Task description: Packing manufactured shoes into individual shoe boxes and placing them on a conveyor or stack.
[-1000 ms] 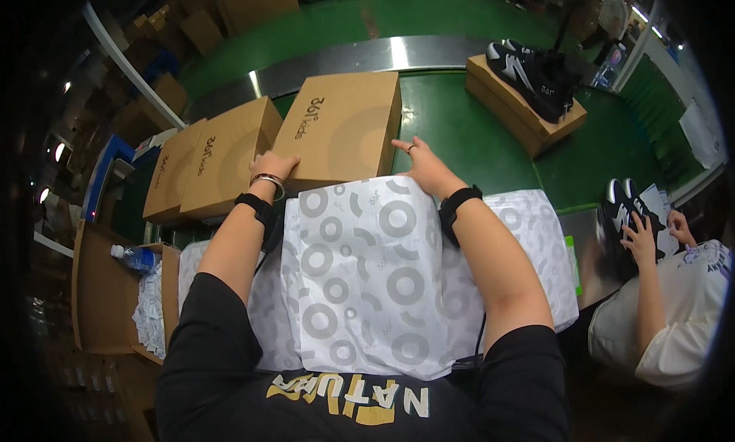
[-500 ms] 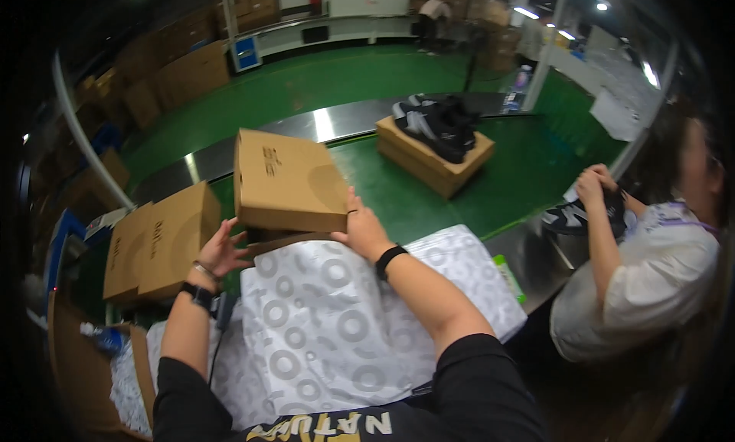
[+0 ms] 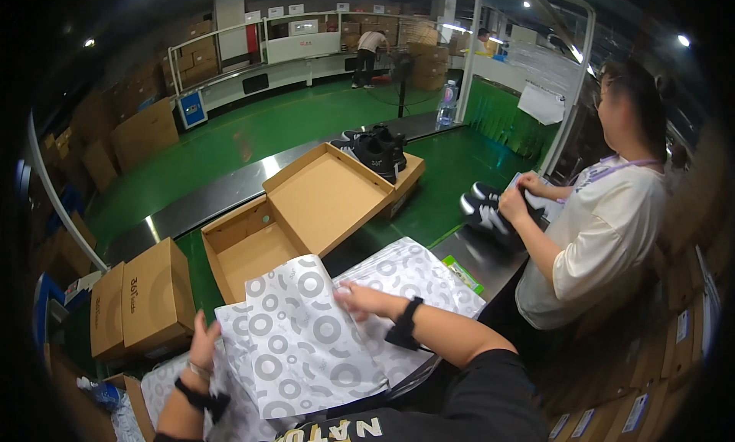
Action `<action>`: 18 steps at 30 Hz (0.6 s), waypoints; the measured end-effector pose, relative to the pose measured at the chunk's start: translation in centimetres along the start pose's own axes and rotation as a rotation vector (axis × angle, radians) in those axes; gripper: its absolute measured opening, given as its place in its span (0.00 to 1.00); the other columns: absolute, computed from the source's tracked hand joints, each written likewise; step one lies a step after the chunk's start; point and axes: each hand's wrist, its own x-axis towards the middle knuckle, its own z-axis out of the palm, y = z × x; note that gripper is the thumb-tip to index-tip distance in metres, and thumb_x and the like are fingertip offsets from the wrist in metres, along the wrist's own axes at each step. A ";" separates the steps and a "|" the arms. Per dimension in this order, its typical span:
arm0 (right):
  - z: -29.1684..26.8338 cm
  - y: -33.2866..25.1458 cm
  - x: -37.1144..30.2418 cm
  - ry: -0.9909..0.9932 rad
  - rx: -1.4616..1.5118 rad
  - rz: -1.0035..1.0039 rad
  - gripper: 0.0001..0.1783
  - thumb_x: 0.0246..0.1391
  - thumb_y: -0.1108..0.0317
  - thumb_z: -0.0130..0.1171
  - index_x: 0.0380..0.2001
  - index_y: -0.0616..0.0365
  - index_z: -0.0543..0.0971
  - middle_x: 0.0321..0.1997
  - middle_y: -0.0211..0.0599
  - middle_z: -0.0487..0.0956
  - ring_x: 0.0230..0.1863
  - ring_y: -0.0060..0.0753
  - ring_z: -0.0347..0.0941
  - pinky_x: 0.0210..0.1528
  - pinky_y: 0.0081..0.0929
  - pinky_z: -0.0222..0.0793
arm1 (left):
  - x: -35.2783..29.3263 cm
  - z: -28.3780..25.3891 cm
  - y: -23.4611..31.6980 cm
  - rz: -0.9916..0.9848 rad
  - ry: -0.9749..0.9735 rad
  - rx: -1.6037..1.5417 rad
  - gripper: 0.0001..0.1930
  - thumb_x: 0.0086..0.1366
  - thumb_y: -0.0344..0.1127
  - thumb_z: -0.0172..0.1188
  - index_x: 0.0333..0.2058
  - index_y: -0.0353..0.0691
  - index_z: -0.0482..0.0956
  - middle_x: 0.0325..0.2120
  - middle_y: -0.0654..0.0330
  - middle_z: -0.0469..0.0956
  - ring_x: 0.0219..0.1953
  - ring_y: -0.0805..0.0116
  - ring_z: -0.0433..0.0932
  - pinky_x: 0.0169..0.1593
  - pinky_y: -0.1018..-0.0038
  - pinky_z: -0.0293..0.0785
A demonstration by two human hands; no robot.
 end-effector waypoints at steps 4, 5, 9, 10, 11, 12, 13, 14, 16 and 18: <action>3.5 -0.4 -6.4 -0.339 -0.128 0.110 0.44 0.45 0.50 0.56 0.58 0.61 0.48 0.40 0.43 0.70 0.36 0.29 0.69 0.31 0.23 0.69 | -12.3 3.3 0.5 -0.204 -0.249 -0.345 0.47 0.49 0.31 0.58 0.58 0.37 0.32 0.55 0.51 0.51 0.56 0.60 0.54 0.57 0.69 0.52; 4.5 -0.4 -6.9 -0.351 -0.230 0.015 0.45 0.44 0.52 0.58 0.57 0.63 0.49 0.44 0.44 0.69 0.41 0.30 0.67 0.38 0.24 0.66 | -13.2 4.3 0.8 -0.101 -0.245 -0.343 0.47 0.48 0.30 0.58 0.58 0.36 0.32 0.55 0.51 0.51 0.56 0.60 0.54 0.57 0.69 0.52; 7.6 0.1 -8.2 -0.313 0.035 -0.032 0.44 0.40 0.59 0.62 0.55 0.66 0.51 0.51 0.44 0.64 0.54 0.32 0.59 0.55 0.27 0.54 | -13.2 5.3 0.7 0.050 -0.137 -0.315 0.47 0.46 0.31 0.61 0.58 0.35 0.36 0.54 0.52 0.52 0.56 0.63 0.53 0.58 0.70 0.50; 8.2 0.0 -9.1 -0.353 0.049 0.008 0.44 0.40 0.59 0.62 0.55 0.66 0.51 0.51 0.44 0.64 0.54 0.32 0.59 0.55 0.27 0.54 | -13.5 5.4 1.8 0.003 -0.130 -0.367 0.48 0.45 0.32 0.62 0.58 0.35 0.37 0.54 0.53 0.52 0.56 0.63 0.54 0.57 0.71 0.50; 8.7 -0.6 -9.6 -0.325 0.077 -0.046 0.44 0.40 0.60 0.62 0.56 0.66 0.51 0.52 0.43 0.63 0.54 0.31 0.58 0.55 0.27 0.53 | -14.0 4.9 2.5 0.027 -0.133 -0.361 0.49 0.44 0.33 0.63 0.58 0.35 0.38 0.54 0.53 0.52 0.56 0.64 0.53 0.58 0.71 0.49; 9.1 -1.5 -9.8 -0.281 0.100 -0.100 0.44 0.40 0.61 0.62 0.56 0.65 0.51 0.54 0.43 0.62 0.55 0.31 0.58 0.56 0.28 0.53 | -14.1 4.4 3.4 0.058 -0.112 -0.351 0.49 0.43 0.33 0.63 0.58 0.35 0.39 0.55 0.53 0.51 0.56 0.64 0.53 0.58 0.71 0.49; 9.8 -2.9 -9.8 -0.310 0.100 -0.077 0.44 0.40 0.61 0.62 0.56 0.65 0.51 0.54 0.43 0.62 0.55 0.31 0.58 0.56 0.28 0.53 | -14.0 3.8 4.4 0.093 -0.095 -0.338 0.49 0.42 0.34 0.64 0.58 0.35 0.39 0.55 0.53 0.51 0.56 0.64 0.53 0.58 0.71 0.49; 10.4 -4.8 -9.8 -0.296 0.111 -0.145 0.43 0.40 0.62 0.62 0.56 0.65 0.52 0.54 0.42 0.62 0.55 0.31 0.57 0.56 0.28 0.53 | -13.5 2.7 5.6 0.100 -0.089 -0.288 0.49 0.42 0.34 0.63 0.58 0.35 0.39 0.55 0.53 0.52 0.56 0.64 0.54 0.58 0.71 0.50; 10.6 -8.4 -8.8 -0.303 0.140 -0.190 0.43 0.39 0.62 0.62 0.55 0.64 0.53 0.54 0.42 0.62 0.55 0.32 0.58 0.56 0.28 0.54 | -10.8 0.8 7.8 0.113 -0.119 -0.285 0.46 0.44 0.33 0.61 0.58 0.36 0.41 0.55 0.52 0.53 0.56 0.63 0.56 0.57 0.70 0.53; 9.9 -11.4 -5.8 -0.323 0.179 -0.171 0.39 0.40 0.63 0.61 0.54 0.64 0.56 0.53 0.41 0.64 0.53 0.31 0.60 0.54 0.27 0.56 | -5.5 -0.2 10.0 0.097 -0.223 -0.389 0.42 0.47 0.33 0.57 0.58 0.37 0.42 0.53 0.53 0.57 0.53 0.63 0.60 0.54 0.70 0.58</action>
